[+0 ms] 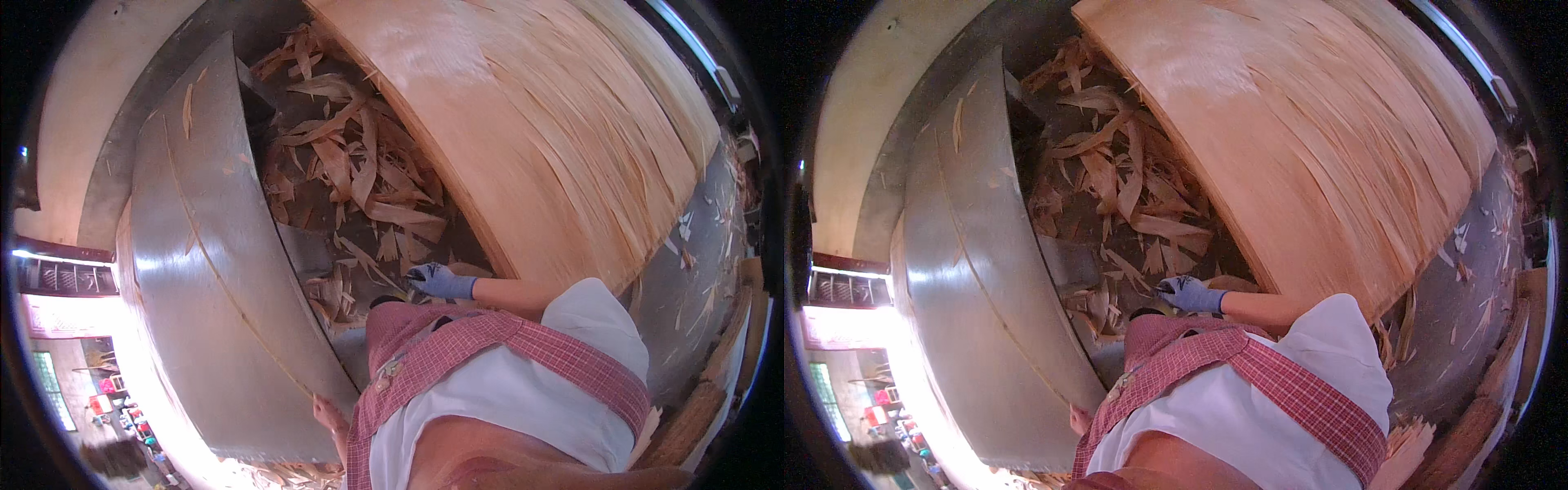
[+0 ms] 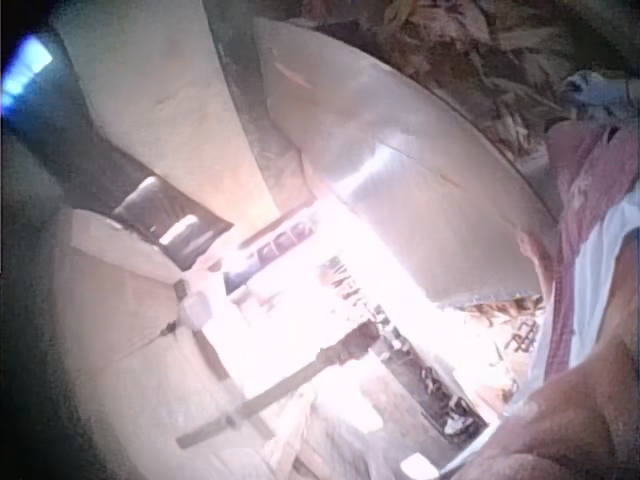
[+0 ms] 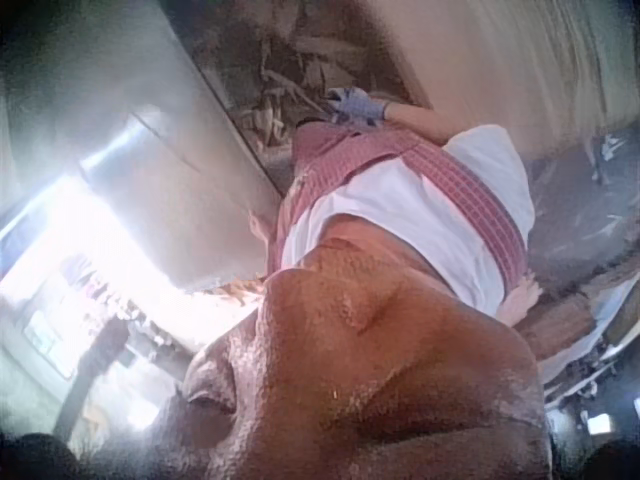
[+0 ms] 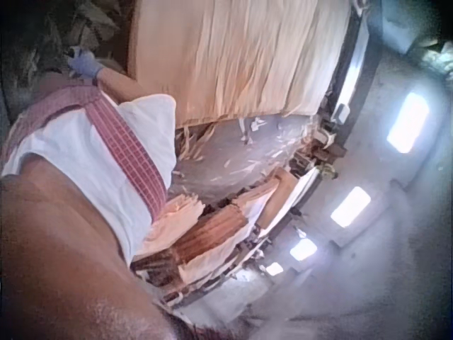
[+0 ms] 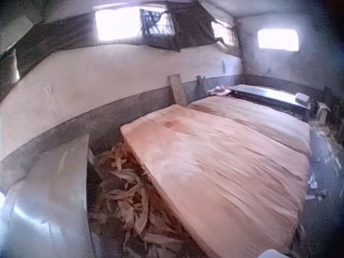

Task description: The person sorts and stacks thin sheets of wood veneer, using a small blade to trim edges and applying adhesive strips to join pieces.

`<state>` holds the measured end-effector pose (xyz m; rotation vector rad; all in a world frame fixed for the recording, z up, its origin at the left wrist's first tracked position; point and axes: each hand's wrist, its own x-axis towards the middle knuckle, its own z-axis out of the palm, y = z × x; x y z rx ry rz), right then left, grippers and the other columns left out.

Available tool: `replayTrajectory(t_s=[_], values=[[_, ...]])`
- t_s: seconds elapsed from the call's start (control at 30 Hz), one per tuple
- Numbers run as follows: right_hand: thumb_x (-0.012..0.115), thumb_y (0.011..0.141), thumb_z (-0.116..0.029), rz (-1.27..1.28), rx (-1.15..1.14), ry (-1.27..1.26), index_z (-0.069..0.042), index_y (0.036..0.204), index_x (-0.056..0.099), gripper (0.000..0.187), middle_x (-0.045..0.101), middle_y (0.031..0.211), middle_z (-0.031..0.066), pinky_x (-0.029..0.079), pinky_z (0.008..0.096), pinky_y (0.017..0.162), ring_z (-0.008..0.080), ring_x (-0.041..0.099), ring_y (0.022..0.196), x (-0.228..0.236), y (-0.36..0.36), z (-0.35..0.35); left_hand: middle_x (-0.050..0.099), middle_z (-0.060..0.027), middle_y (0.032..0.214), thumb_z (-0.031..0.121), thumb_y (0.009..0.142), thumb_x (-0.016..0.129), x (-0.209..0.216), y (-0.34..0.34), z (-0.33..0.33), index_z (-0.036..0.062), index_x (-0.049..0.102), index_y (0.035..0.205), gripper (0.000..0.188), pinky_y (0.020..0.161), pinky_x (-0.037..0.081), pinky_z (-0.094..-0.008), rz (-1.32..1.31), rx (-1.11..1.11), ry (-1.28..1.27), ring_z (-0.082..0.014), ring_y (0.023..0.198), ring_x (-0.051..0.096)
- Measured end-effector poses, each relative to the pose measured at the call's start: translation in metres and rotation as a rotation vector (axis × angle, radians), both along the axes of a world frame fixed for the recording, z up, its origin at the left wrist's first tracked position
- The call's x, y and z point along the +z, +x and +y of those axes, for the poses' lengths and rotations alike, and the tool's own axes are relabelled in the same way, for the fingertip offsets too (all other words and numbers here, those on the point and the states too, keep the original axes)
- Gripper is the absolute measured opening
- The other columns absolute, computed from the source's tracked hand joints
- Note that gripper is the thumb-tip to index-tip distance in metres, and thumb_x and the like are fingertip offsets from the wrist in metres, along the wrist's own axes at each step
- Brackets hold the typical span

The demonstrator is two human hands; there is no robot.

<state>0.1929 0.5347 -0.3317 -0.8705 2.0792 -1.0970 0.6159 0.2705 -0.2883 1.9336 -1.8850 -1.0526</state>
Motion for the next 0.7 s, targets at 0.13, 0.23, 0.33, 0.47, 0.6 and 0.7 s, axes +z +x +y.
replayTrajectory(t_s=[0.13, 0.23, 0.33, 0.47, 0.6, 0.7], values=[[0.05, 0.093, -0.043, 0.007, 0.032, 0.177, -0.008, 0.108, 0.061, 0.04, 0.065, 0.103, 0.0193, 0.048, 0.0464, 0.081, 0.0389, 0.062, 0.094, 0.002, -0.121, -0.087, 0.061, -0.024, 0.096, 0.035, 0.096, 0.046, -0.03, -0.006, -0.079, -0.0041, 0.06, 0.102, 0.042, 0.082, 0.044, -0.0483, -0.367, 0.229, -0.417, -0.0415, 0.093, 0.057], [0.055, 0.091, -0.037, 0.199, 0.001, 0.099, -0.009, 0.109, 0.063, 0.034, 0.067, 0.099, 0.0171, 0.05, 0.0426, 0.078, 0.0374, 0.063, 0.091, -0.014, -0.212, -0.164, 0.058, -0.0243, 0.114, 0.026, 0.096, 0.046, -0.034, -0.07, -0.181, -0.0038, 0.057, 0.112, 0.036, 0.088, 0.045, -0.0451, -0.576, 0.389, -0.601, -0.0387, 0.101, 0.056], [0.057, 0.09, -0.035, 0.21, -0.04, 0.136, -0.008, 0.104, 0.063, 0.031, 0.067, 0.096, 0.0167, 0.05, 0.043, 0.076, 0.0376, 0.063, 0.089, -0.002, -0.3, -0.225, 0.052, -0.0206, 0.127, 0.017, 0.095, 0.047, -0.051, -0.2, -0.315, -0.0039, 0.05, 0.124, 0.036, 0.094, 0.045, -0.0411, -0.253, 0.205, -0.654, -0.0316, 0.113, 0.054], [0.055, 0.089, -0.039, 0.165, -0.138, 0.186, -0.01, 0.108, 0.061, 0.035, 0.066, 0.099, 0.0205, 0.049, 0.0466, 0.079, 0.039, 0.063, 0.092, 0.022, -0.409, -0.268, 0.052, -0.0158, 0.126, 0.011, 0.094, 0.047, -0.001, -0.481, -0.431, -0.0018, 0.048, 0.129, 0.038, 0.09, 0.045, -0.0361, 0.855, 0.228, -0.121, -0.0249, 0.103, 0.055], [0.055, 0.089, -0.041, 0.166, -0.419, 0.262, -0.01, 0.105, 0.063, 0.035, 0.066, 0.098, 0.0206, 0.05, 0.0472, 0.077, 0.0386, 0.063, 0.09, 0.027, -0.517, -0.296, 0.058, -0.0144, 0.112, 0.005, 0.089, 0.053, 0.057, -0.748, -0.465, -0.0003, 0.058, 0.116, 0.028, 0.087, 0.046, -0.0359, 0.155, -0.474, -0.623, -0.0255, 0.095, 0.056], [0.054, 0.091, -0.04, 0.104, -0.552, 0.253, -0.01, 0.103, 0.063, 0.034, 0.065, 0.095, 0.0211, 0.05, 0.048, 0.074, 0.0389, 0.064, 0.088, 0.024, -0.611, -0.323, 0.06, -0.014, 0.105, 0.005, 0.088, 0.054, 0.034, -0.912, -0.522, 0.0006, 0.061, 0.11, 0.024, 0.082, 0.047, -0.0375, 0.27, -0.684, -0.66, -0.0265, 0.092, 0.057]])
